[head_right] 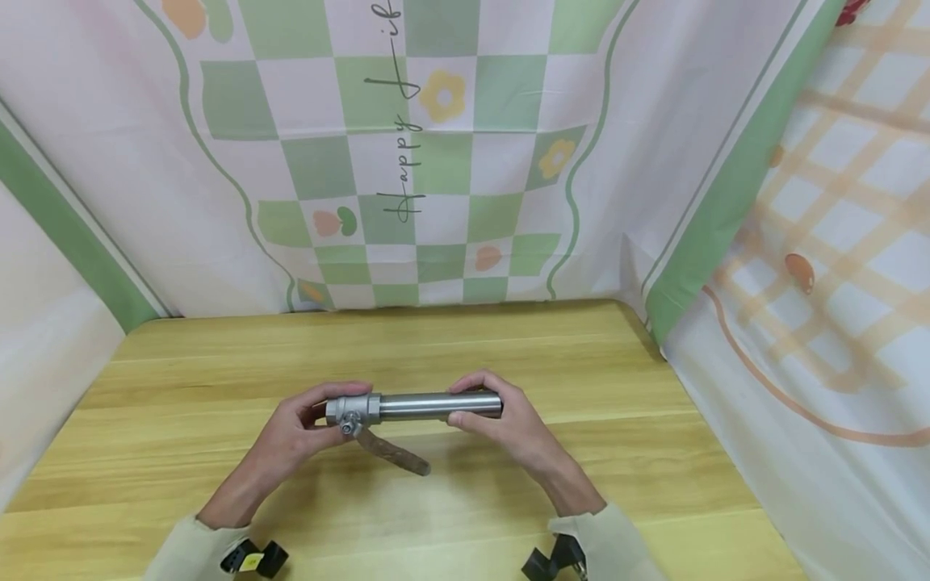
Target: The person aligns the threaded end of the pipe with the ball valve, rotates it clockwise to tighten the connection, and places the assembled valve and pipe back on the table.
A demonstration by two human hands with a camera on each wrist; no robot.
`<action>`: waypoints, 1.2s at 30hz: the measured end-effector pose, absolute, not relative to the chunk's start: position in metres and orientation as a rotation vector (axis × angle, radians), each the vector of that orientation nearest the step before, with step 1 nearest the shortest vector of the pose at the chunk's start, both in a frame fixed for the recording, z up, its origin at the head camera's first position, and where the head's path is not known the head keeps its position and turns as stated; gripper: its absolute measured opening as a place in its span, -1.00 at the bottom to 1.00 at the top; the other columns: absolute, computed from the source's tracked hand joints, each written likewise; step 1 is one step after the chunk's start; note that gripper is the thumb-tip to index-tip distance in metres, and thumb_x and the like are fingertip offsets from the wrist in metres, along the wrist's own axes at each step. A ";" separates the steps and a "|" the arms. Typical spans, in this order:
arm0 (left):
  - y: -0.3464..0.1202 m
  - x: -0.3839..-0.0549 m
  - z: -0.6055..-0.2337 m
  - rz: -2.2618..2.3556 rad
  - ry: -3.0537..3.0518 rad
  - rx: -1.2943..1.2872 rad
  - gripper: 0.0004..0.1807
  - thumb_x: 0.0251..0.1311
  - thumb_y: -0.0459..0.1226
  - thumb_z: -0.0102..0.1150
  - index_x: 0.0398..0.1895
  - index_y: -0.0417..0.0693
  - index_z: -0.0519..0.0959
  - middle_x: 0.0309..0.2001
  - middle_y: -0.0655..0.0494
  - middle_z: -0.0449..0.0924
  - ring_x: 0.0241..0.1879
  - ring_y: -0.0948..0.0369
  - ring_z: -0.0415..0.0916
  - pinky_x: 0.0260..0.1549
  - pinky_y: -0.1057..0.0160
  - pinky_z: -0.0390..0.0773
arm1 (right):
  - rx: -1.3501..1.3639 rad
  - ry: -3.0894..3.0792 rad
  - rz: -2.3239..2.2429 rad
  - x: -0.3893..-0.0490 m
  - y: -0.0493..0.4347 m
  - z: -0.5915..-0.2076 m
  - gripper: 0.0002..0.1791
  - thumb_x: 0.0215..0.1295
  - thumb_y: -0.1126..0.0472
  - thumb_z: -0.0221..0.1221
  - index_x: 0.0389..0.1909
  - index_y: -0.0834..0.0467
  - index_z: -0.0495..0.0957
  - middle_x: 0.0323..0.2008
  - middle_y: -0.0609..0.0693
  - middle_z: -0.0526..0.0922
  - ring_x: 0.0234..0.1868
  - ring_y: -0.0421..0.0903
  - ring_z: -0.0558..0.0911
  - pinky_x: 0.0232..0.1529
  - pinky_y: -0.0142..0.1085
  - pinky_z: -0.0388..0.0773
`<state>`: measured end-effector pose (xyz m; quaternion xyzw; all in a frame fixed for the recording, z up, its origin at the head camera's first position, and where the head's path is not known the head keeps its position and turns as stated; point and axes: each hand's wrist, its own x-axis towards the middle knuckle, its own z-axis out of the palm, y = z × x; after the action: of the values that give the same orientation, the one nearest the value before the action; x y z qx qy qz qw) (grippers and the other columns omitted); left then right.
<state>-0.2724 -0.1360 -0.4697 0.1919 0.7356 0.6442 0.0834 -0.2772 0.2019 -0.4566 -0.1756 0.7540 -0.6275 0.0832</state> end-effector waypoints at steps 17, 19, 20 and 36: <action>-0.136 -0.272 -0.469 1.937 2.201 0.591 -0.42 0.31 -0.39 0.46 0.41 -0.03 0.62 0.38 -0.23 0.56 0.11 -0.02 0.58 -0.05 0.21 0.77 | -0.527 2.266 -1.912 -0.278 0.199 -0.459 -0.57 0.41 0.33 0.41 0.24 0.25 0.56 0.30 0.23 0.56 0.07 -0.05 0.69 0.00 -0.32 0.74; -0.136 -0.272 -0.469 1.933 2.201 0.583 -0.42 0.31 -0.38 0.46 0.41 -0.03 0.62 0.38 -0.23 0.56 0.10 -0.01 0.58 -0.05 0.21 0.77 | -0.546 2.224 -1.928 -0.278 0.200 -0.458 -0.51 0.38 0.37 0.42 0.27 0.26 0.52 0.36 0.22 0.53 0.11 -0.06 0.68 0.03 -0.32 0.75; -0.136 -0.271 -0.469 1.932 2.201 0.579 -0.42 0.31 -0.38 0.46 0.41 -0.03 0.62 0.38 -0.23 0.56 0.10 -0.01 0.58 -0.05 0.21 0.77 | -0.554 2.208 -1.932 -0.278 0.200 -0.458 -0.49 0.36 0.38 0.43 0.28 0.27 0.51 0.37 0.22 0.52 0.11 -0.05 0.69 0.04 -0.32 0.76; -0.137 -0.272 -0.468 1.924 2.205 0.546 -0.39 0.27 -0.41 0.44 0.42 0.00 0.62 0.39 -0.24 0.53 0.07 -0.01 0.60 -0.06 0.19 0.78 | -0.521 2.301 -1.857 -0.277 0.201 -0.458 -0.60 0.41 0.30 0.43 0.19 0.21 0.57 0.19 0.21 0.58 -0.01 0.00 0.66 -0.07 -0.32 0.72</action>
<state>-0.2716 -0.1367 -0.4676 0.1828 0.7382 0.6441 0.0821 -0.2773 0.2015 -0.4584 -0.1731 0.7646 -0.6170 0.0696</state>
